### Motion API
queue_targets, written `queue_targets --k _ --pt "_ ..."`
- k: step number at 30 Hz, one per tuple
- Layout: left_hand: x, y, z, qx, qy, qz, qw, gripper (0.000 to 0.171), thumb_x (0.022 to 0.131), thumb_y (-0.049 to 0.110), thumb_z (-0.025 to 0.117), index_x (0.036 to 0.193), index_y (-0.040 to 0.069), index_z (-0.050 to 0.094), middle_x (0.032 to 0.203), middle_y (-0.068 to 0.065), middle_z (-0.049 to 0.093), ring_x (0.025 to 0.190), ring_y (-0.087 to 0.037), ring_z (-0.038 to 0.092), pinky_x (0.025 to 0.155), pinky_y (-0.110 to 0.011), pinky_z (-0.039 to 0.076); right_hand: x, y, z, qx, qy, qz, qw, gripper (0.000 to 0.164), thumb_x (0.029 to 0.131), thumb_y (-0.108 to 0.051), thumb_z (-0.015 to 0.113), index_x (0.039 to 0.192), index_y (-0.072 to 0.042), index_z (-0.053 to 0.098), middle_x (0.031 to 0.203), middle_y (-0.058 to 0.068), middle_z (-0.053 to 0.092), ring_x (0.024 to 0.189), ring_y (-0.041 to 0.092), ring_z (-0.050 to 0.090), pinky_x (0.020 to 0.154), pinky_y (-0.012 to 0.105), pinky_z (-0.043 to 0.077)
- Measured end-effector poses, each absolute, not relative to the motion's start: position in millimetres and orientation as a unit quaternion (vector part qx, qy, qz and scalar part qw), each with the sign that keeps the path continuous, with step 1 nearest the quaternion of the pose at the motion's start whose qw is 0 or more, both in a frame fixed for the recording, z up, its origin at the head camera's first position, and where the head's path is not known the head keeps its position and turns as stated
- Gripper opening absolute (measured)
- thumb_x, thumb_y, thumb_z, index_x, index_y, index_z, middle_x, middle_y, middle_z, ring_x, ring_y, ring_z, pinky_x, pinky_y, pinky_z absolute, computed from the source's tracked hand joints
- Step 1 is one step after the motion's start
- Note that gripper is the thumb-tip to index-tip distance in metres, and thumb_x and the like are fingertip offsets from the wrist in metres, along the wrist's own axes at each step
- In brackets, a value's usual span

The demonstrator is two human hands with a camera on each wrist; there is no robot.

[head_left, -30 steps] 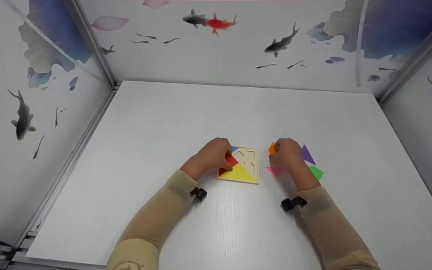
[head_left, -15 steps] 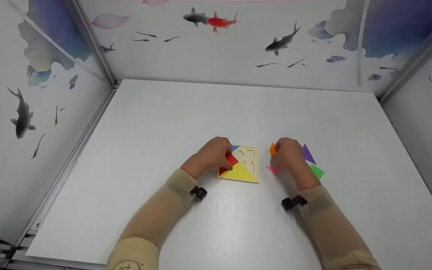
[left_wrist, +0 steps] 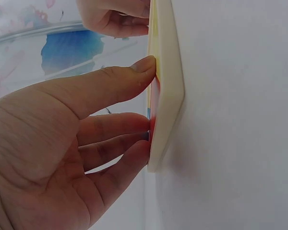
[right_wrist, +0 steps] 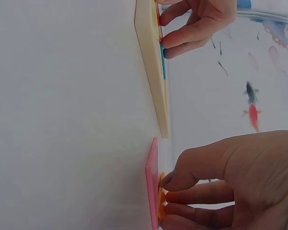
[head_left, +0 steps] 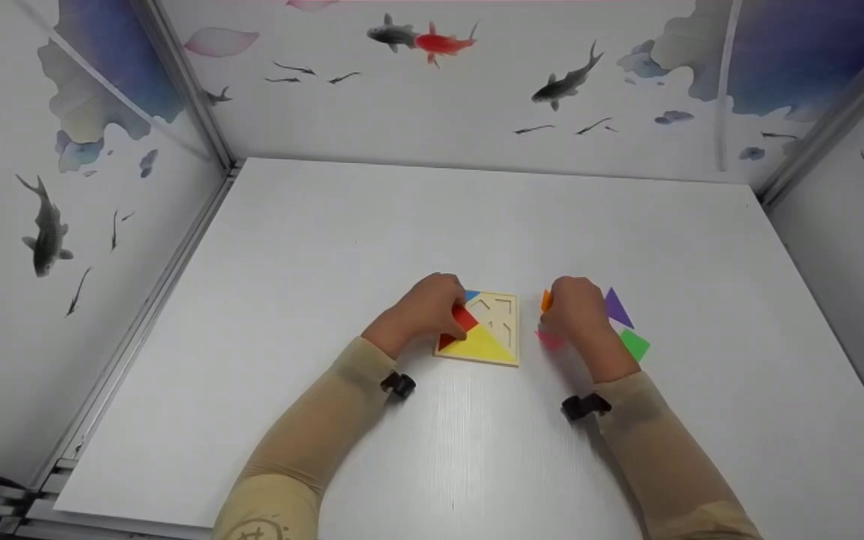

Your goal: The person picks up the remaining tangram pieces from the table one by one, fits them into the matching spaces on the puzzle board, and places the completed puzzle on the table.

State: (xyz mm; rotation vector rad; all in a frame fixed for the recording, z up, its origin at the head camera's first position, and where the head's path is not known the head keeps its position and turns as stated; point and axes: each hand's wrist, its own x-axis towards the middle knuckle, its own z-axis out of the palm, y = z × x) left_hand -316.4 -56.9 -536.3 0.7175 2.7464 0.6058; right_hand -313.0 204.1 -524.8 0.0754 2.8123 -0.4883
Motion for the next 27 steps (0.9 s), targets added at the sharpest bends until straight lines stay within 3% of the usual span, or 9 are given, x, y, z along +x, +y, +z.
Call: queue_targets --k 9,19,27 --pt "-314.1 -56.0 -533.0 0.238 0.941 0.202 0.128 0.040 0.084 0.031 0.090 0.114 0.007 0.078 0.115 -0.006 0.067 0.106 -0.022 0.055 0.099 -0.036 0.052 -313.1 205.5 -527.3 -0.002 0.983 -0.151 0.106 0.025 0.087 -0.013 0.078 0.105 0.003 0.071 0.099 0.019 0.072 0.090 0.033 0.062 0.091 0.047 0.058" --pt "-313.8 -53.8 -532.0 0.226 0.944 0.199 0.134 0.043 0.084 0.032 0.090 0.117 0.008 0.078 0.118 -0.004 0.066 0.108 -0.022 0.055 0.102 -0.035 0.052 -310.3 202.5 -522.3 0.036 0.985 -0.133 0.099 0.029 0.092 -0.011 0.073 0.116 0.005 0.070 0.103 0.021 0.073 0.088 0.031 0.063 0.091 0.047 0.060" --pt "-314.2 -54.5 -534.2 0.227 0.943 0.205 0.130 0.041 0.083 0.032 0.091 0.115 0.009 0.078 0.113 -0.003 0.066 0.104 -0.021 0.055 0.098 -0.034 0.052 -311.2 219.8 -520.1 0.033 0.991 -0.121 0.042 0.021 0.096 -0.010 0.066 0.104 0.009 0.072 0.096 0.026 0.073 0.083 0.035 0.067 0.085 0.053 0.062"
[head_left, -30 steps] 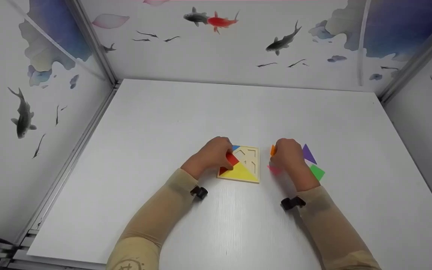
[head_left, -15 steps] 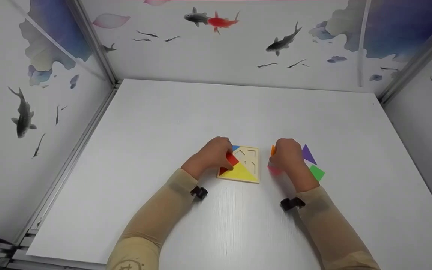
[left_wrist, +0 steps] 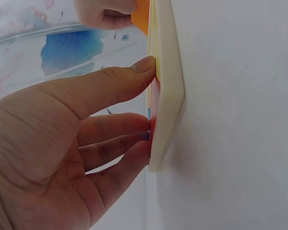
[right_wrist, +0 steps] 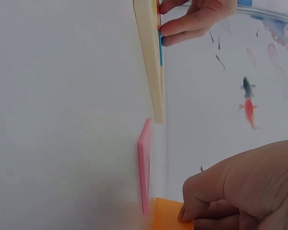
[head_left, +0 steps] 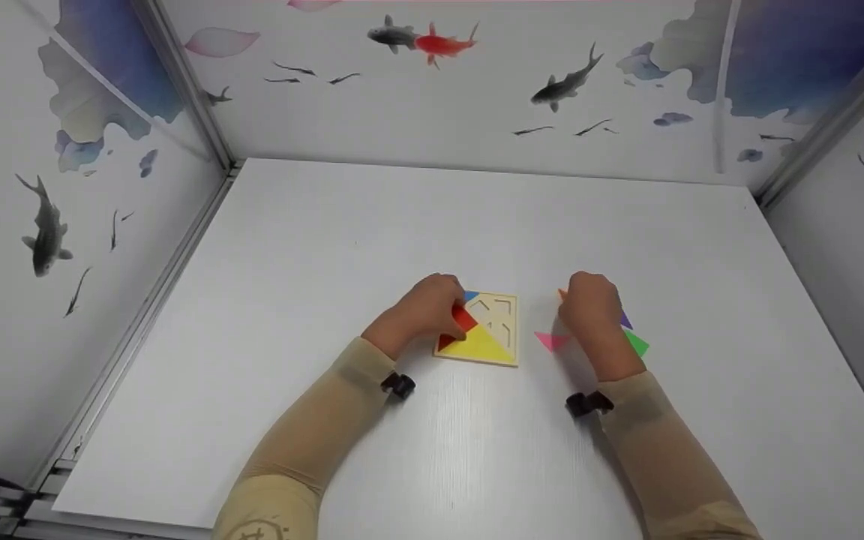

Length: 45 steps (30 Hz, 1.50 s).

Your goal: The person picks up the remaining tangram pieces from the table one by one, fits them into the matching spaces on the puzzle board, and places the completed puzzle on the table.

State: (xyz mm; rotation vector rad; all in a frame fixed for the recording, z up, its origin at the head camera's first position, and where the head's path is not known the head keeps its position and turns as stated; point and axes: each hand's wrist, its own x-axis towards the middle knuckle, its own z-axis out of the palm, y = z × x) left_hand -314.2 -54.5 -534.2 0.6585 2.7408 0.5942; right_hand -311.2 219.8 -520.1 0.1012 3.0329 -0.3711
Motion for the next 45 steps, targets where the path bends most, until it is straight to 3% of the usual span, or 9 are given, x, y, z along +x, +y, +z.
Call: queue_targets --k 7,12,23,33,42,45 --pt "-313.3 -54.7 -535.1 0.229 0.943 0.204 0.128 0.039 0.082 0.031 0.091 0.111 0.008 0.079 0.108 -0.002 0.065 0.101 -0.021 0.055 0.096 -0.034 0.052 -311.9 234.5 -521.0 0.012 0.979 -0.204 0.010 0.026 0.093 -0.005 0.063 0.110 0.011 0.076 0.108 0.028 0.076 0.097 0.045 0.070 0.093 0.056 0.060" --pt "-314.9 -55.4 -536.0 0.232 0.943 0.200 0.128 0.039 0.082 0.031 0.092 0.110 0.008 0.079 0.105 -0.003 0.065 0.098 -0.021 0.055 0.093 -0.034 0.052 -312.2 238.7 -521.8 -0.007 0.973 -0.230 -0.030 0.024 0.092 -0.002 0.065 0.108 0.011 0.076 0.106 0.029 0.076 0.099 0.048 0.070 0.091 0.058 0.058" --pt "-315.6 -55.4 -537.9 0.224 0.944 0.203 0.130 0.039 0.082 0.033 0.092 0.111 0.010 0.079 0.105 -0.001 0.064 0.099 -0.020 0.055 0.093 -0.033 0.052 -314.0 234.0 -519.5 0.022 0.948 -0.318 0.008 0.026 0.096 -0.004 0.065 0.117 0.007 0.075 0.116 0.027 0.072 0.105 0.041 0.065 0.096 0.052 0.059" --pt "-315.1 -55.4 -537.9 0.219 0.943 0.211 0.132 0.039 0.082 0.032 0.092 0.111 0.011 0.078 0.104 0.000 0.063 0.100 -0.020 0.055 0.094 -0.033 0.053 -318.6 224.5 -516.7 0.068 0.922 -0.369 0.097 0.030 0.100 -0.007 0.065 0.128 0.000 0.071 0.128 0.021 0.066 0.110 0.034 0.063 0.102 0.045 0.060" --pt "-316.5 -55.4 -533.6 0.243 0.941 0.199 0.128 0.037 0.084 0.031 0.090 0.110 0.007 0.079 0.109 -0.005 0.067 0.101 -0.023 0.054 0.095 -0.036 0.050 -315.9 220.4 -514.4 0.068 0.904 -0.409 0.102 0.029 0.099 -0.007 0.064 0.126 0.000 0.072 0.120 0.020 0.069 0.096 0.027 0.069 0.080 0.030 0.062" --pt "-316.3 -55.4 -532.6 0.240 0.941 0.197 0.131 0.038 0.084 0.031 0.091 0.111 0.007 0.078 0.111 -0.005 0.067 0.101 -0.023 0.054 0.096 -0.036 0.050 -315.8 216.9 -513.4 0.079 0.900 -0.414 0.110 0.029 0.100 -0.009 0.065 0.127 -0.002 0.072 0.122 0.019 0.068 0.099 0.028 0.068 0.086 0.032 0.062"
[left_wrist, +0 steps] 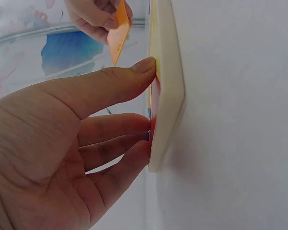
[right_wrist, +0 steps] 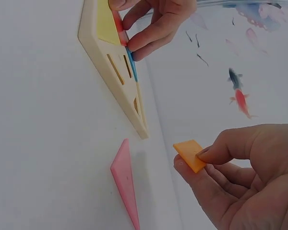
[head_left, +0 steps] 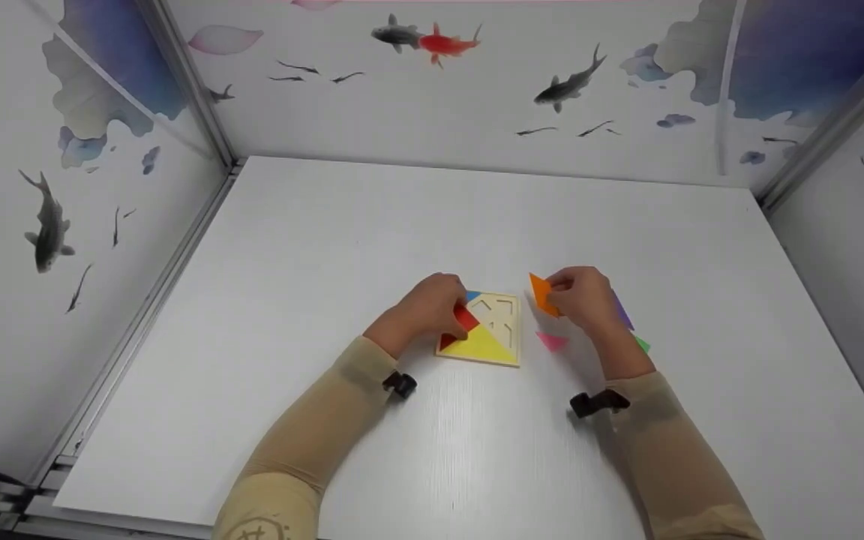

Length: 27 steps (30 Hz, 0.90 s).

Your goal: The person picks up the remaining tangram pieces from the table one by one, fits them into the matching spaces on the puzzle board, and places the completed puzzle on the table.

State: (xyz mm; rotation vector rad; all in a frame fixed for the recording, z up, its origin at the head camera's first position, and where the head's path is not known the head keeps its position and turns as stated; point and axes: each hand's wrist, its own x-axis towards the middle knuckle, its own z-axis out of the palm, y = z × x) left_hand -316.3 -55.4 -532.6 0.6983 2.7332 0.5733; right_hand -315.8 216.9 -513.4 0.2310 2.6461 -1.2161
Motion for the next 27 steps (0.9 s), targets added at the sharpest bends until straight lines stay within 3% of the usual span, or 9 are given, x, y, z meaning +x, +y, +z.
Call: queue_targets --k 4,11,19,27 --pt "-315.9 -55.1 -532.1 0.235 0.942 0.198 0.134 0.039 0.084 0.031 0.091 0.111 0.007 0.078 0.111 -0.005 0.066 0.101 -0.022 0.054 0.095 -0.036 0.051 -316.0 212.9 -514.0 0.086 0.895 -0.422 0.116 0.029 0.101 -0.008 0.067 0.129 -0.002 0.070 0.125 0.019 0.067 0.104 0.029 0.066 0.096 0.037 0.062" --pt "-316.6 -54.8 -533.5 0.231 0.942 0.203 0.137 0.039 0.083 0.031 0.091 0.111 0.007 0.078 0.108 -0.004 0.066 0.100 -0.022 0.054 0.094 -0.035 0.051 -316.6 212.2 -518.1 0.065 0.897 -0.420 0.120 0.026 0.098 -0.006 0.069 0.124 -0.001 0.069 0.117 0.017 0.066 0.098 0.027 0.065 0.084 0.029 0.062" --pt "-316.1 -55.4 -534.0 0.231 0.942 0.206 0.131 0.039 0.084 0.032 0.091 0.111 0.008 0.077 0.107 -0.003 0.064 0.100 -0.021 0.055 0.093 -0.034 0.052 -316.7 208.0 -521.3 0.059 0.889 -0.430 0.144 0.026 0.098 -0.006 0.067 0.124 -0.003 0.067 0.115 0.015 0.062 0.102 0.028 0.062 0.087 0.029 0.062" --pt "-315.0 -56.6 -531.7 0.236 0.939 0.214 0.132 0.042 0.083 0.031 0.092 0.112 0.006 0.076 0.108 -0.005 0.066 0.100 -0.022 0.054 0.095 -0.035 0.052 -316.1 201.4 -527.8 0.046 0.887 -0.432 0.155 0.026 0.094 -0.005 0.068 0.119 -0.004 0.067 0.109 0.012 0.061 0.097 0.026 0.060 0.079 0.024 0.061"
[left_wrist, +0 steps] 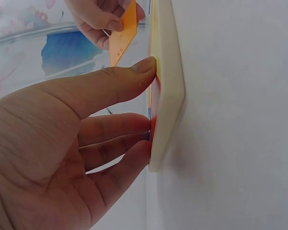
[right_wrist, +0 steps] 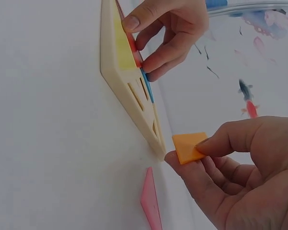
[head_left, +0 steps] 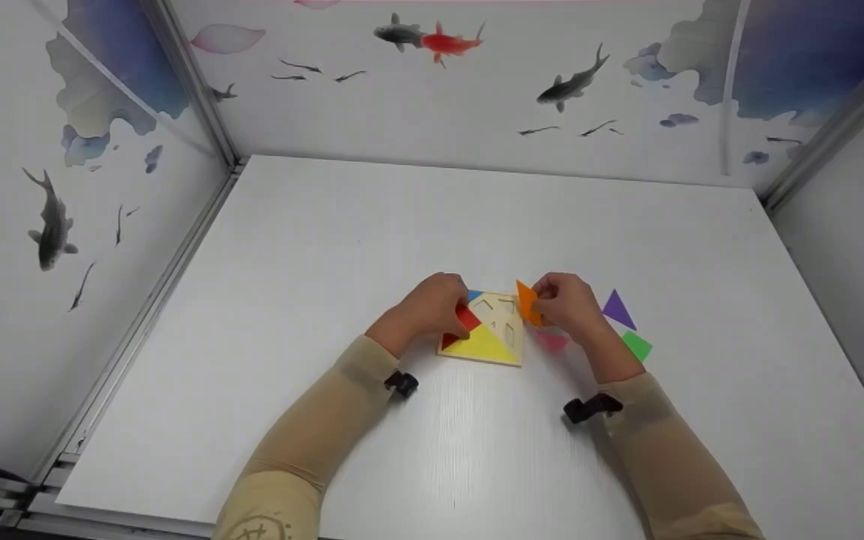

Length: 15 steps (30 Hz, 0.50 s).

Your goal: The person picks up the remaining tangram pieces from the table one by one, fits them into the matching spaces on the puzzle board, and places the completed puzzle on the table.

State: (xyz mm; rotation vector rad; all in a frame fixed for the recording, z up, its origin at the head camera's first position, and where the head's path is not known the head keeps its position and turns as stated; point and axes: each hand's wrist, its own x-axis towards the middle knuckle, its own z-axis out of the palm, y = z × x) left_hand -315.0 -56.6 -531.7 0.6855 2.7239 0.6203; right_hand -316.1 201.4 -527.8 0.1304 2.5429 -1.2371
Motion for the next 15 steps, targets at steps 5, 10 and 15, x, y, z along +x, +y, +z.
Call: queue_targets --k 5,10,15 --pt "-314.7 -57.0 -532.3 0.237 0.938 0.213 0.133 0.042 0.083 0.033 0.092 0.112 0.007 0.076 0.107 -0.004 0.066 0.100 -0.022 0.054 0.094 -0.035 0.052 -315.5 195.1 -526.1 0.058 0.890 -0.419 0.172 0.025 0.096 -0.006 0.070 0.120 -0.006 0.066 0.113 0.013 0.061 0.101 0.028 0.061 0.086 0.029 0.063" --pt "-314.3 -55.8 -531.3 0.231 0.939 0.212 0.138 0.042 0.083 0.032 0.091 0.114 0.007 0.076 0.108 -0.004 0.066 0.101 -0.022 0.054 0.094 -0.034 0.052 -314.0 193.3 -525.9 0.057 0.885 -0.423 0.185 0.024 0.096 -0.007 0.072 0.119 -0.007 0.066 0.114 0.013 0.061 0.102 0.028 0.062 0.087 0.031 0.064" --pt "-314.4 -54.4 -529.5 0.226 0.941 0.206 0.144 0.042 0.084 0.031 0.091 0.116 0.007 0.077 0.111 -0.004 0.066 0.102 -0.022 0.054 0.095 -0.034 0.052 -310.9 191.0 -524.6 0.052 0.883 -0.425 0.189 0.024 0.095 -0.007 0.073 0.118 -0.006 0.066 0.111 0.013 0.062 0.100 0.028 0.062 0.085 0.030 0.064"
